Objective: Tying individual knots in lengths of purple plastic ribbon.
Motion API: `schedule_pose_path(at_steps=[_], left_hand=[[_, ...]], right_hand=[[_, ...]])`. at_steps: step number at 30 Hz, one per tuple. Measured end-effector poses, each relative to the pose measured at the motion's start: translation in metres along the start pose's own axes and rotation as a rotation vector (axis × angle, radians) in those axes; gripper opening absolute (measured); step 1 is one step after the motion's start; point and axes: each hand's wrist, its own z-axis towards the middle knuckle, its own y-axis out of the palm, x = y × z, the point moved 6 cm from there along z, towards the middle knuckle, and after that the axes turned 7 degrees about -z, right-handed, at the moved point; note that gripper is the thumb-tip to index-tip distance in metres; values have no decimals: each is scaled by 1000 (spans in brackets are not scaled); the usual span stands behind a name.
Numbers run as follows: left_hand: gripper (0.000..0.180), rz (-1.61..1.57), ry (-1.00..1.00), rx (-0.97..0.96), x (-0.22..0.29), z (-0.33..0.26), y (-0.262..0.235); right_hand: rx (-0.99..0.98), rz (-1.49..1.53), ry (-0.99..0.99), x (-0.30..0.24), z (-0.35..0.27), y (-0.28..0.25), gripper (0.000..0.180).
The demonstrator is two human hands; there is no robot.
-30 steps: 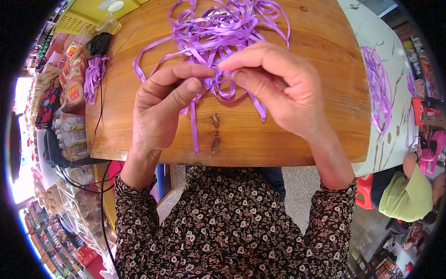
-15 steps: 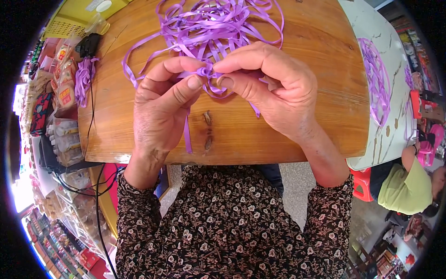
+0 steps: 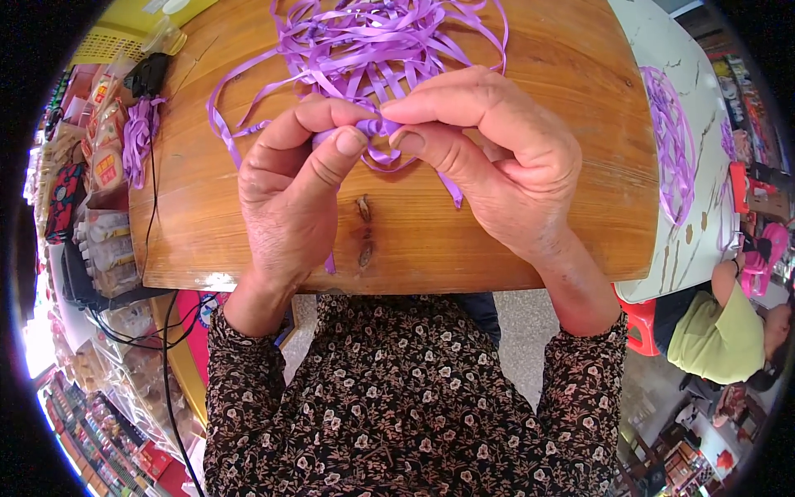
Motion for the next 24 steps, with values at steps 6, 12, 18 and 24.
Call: schedule_pose_path(at_steps=[6,12,18,24], left_hand=[[12,60,55,22,2,-1,-2],[15,160,59,-22,1,-4,-3],[13,158,74,44,0,-4,-4],[11,330,137,63,7,-8,-6]], right_hand=[[25,6,44,-1,-1,3,21],[16,11,29,1,-3,3,19],[-22,-108,-46,-4,-2,5,19],[-42,-234,-192,-12,-1,7,16]])
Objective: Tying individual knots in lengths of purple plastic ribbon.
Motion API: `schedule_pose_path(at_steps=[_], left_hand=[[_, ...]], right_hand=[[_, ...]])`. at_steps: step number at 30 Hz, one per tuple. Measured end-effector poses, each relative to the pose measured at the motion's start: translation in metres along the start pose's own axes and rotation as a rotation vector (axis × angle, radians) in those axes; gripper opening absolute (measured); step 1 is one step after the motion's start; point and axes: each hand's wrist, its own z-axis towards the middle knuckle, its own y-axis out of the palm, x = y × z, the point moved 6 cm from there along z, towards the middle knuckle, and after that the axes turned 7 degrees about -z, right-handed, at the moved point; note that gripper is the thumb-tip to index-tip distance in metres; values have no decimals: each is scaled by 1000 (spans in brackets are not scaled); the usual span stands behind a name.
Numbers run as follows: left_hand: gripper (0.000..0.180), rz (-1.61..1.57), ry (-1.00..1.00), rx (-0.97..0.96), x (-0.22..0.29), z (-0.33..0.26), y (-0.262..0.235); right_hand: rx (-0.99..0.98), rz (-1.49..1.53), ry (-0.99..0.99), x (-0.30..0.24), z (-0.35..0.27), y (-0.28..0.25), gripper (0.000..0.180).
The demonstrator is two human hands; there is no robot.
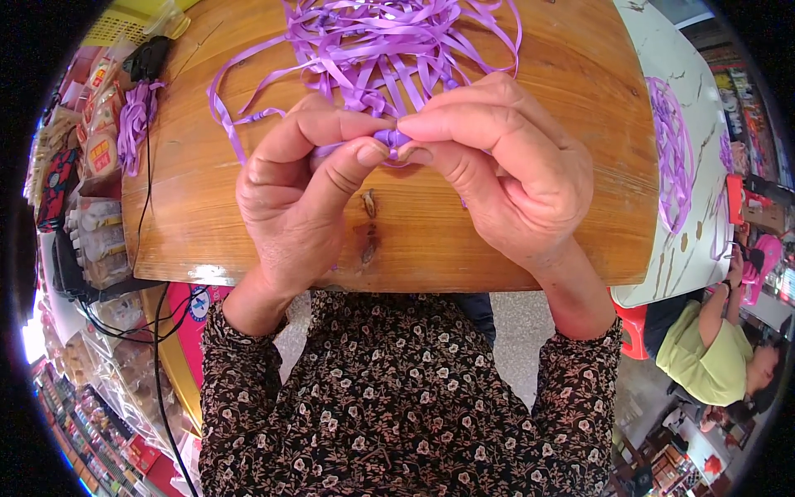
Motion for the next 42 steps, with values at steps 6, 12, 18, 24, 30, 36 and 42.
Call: schedule_pose_path(at_steps=[6,12,18,24,30,36,42], left_hand=[[13,288,109,-188,13,-1,3],[17,229,160,-208,10,-4,6],[8,-15,71,-58,8,-9,9],[5,-34,178,-91,8,-12,8],[4,-372,-104,35,-13,-6,3],[6,-480,-249,58,-25,-2,-3],[8,-491,-298,12,-22,-2,4]], right_hand=[[-15,-64,-51,-7,1,-2,16],[-48,-20,2,-5,-1,0,15],[-41,173,86,-2,-7,3,15],[-30,192,38,-6,-6,8,16],[-116,177,144,7,1,16,15],[-174,354,369,21,-6,23,28],[-134,235,295,19,-3,16,34]])
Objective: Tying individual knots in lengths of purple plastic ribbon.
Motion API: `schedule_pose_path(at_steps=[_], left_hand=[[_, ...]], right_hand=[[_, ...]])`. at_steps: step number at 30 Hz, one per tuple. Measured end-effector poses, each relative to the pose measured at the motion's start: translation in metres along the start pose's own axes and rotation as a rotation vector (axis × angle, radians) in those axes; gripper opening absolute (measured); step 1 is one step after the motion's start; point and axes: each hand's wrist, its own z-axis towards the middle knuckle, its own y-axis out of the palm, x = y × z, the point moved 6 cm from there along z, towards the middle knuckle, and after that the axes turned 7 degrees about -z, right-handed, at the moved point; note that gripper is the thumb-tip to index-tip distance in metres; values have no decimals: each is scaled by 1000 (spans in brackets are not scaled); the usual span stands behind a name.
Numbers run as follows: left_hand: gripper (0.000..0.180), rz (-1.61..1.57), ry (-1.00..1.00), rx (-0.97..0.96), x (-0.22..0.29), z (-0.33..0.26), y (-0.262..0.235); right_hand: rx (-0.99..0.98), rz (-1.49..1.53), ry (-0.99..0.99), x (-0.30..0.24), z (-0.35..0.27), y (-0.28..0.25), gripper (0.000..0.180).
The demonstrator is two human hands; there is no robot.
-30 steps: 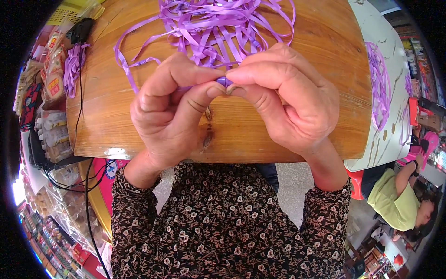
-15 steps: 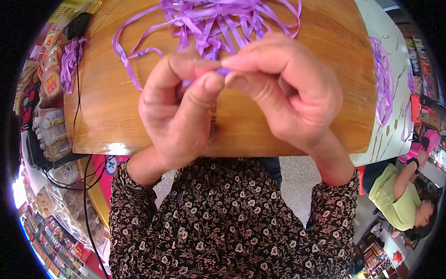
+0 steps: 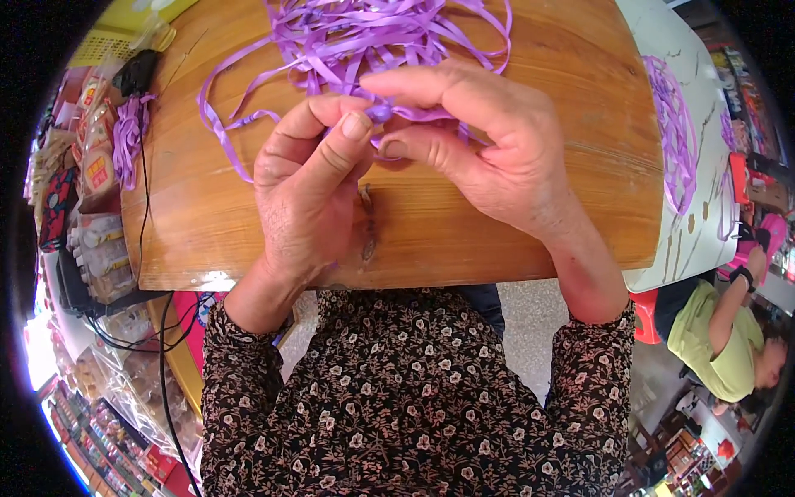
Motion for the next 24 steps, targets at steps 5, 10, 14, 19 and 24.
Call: schedule_pose_path(at_steps=[5,10,14,19,24], left_hand=[[15,99,-10,-142,-7,4,6],[20,690,305,-17,6,13,-6],[18,615,264,82,6,11,-5],[15,603,164,22,-3,10,-11],[12,621,166,35,-6,15,-15]], right_hand=[[29,-181,-104,-3,1,-16,26],[146,-147,-5,6,-12,-37,19],[244,-278,-3,-9,-32,-90,18],[729,-356,197,-16,-83,-210,23],[1120,-623,169,-36,-116,-317,16]])
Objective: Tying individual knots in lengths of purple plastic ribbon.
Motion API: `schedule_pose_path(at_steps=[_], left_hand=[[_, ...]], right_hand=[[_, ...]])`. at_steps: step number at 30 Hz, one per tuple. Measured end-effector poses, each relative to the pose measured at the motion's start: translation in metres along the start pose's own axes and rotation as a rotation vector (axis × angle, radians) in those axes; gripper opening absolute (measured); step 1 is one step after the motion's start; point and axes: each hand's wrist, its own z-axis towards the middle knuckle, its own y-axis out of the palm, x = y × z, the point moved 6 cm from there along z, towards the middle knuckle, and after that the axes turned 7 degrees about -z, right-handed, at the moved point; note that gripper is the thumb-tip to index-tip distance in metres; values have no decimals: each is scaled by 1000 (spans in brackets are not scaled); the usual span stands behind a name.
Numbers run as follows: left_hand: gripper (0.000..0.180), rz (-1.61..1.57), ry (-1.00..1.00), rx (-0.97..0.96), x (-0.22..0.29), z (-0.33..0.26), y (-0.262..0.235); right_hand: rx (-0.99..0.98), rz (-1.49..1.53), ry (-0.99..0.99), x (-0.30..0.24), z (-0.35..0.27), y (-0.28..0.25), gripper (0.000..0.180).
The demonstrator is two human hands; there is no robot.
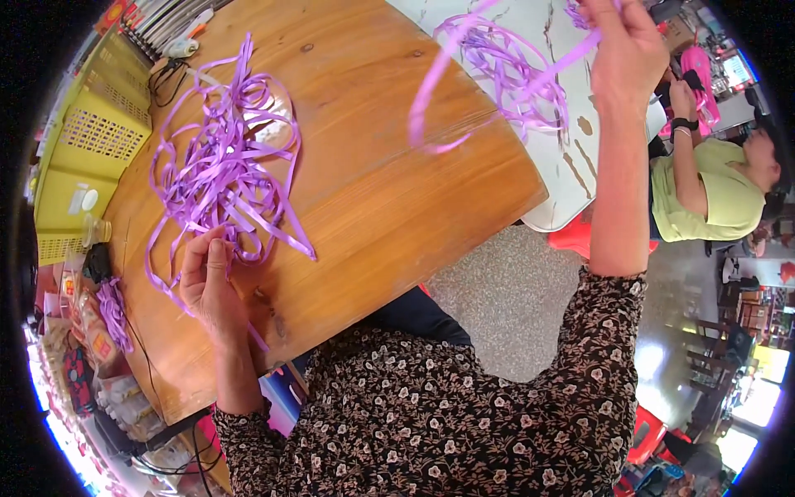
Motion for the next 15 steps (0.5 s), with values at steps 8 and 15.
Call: schedule_pose_path(at_steps=[8,15], left_hand=[[13,263,330,-1,12,6,6],[11,48,373,322,34,9,-39]], right_hand=[[64,-1052,-1052,76,12,34,19],[-716,-155,-291,-5,-113,143,26]])
